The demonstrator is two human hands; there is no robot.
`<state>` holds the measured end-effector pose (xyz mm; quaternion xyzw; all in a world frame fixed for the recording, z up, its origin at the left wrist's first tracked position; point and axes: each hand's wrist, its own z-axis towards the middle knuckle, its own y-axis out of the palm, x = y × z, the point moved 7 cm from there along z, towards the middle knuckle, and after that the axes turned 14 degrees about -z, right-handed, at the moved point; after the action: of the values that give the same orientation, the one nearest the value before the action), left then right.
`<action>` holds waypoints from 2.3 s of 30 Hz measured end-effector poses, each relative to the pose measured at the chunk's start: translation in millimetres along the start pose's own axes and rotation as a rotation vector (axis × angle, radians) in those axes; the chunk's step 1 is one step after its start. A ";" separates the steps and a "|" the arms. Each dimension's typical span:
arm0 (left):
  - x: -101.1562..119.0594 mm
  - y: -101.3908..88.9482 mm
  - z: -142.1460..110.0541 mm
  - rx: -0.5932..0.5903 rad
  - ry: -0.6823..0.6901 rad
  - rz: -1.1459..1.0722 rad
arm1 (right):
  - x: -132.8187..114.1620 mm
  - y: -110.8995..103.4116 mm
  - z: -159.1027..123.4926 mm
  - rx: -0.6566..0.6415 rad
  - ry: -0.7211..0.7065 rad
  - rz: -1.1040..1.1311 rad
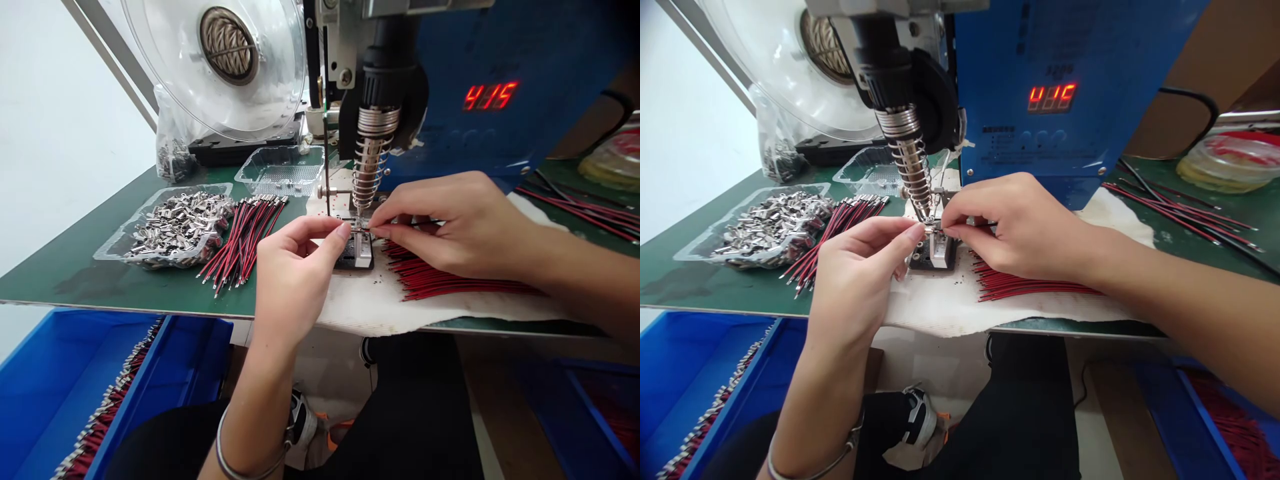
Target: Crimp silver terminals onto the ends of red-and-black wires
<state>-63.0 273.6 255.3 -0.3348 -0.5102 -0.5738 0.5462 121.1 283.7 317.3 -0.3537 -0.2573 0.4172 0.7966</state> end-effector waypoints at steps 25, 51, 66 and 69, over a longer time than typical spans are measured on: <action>-0.8 4.5 -0.8 -0.035 -0.002 -0.089 | 2.3 0.9 0.4 -0.072 0.072 0.006; -0.2 5.7 -0.5 -0.031 0.004 -0.083 | 5.3 3.0 0.9 -0.087 0.084 0.040; 0.6 6.1 0.7 -0.027 0.021 -0.073 | 0.2 1.8 0.1 -0.062 0.060 -0.007; 0.4 6.3 0.9 -0.030 0.022 -0.072 | 0.1 1.4 0.3 -0.061 0.058 -0.011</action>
<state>-57.1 275.1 257.3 -0.3179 -0.5072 -0.6042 0.5259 120.3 284.5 316.4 -0.3882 -0.2487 0.3945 0.7949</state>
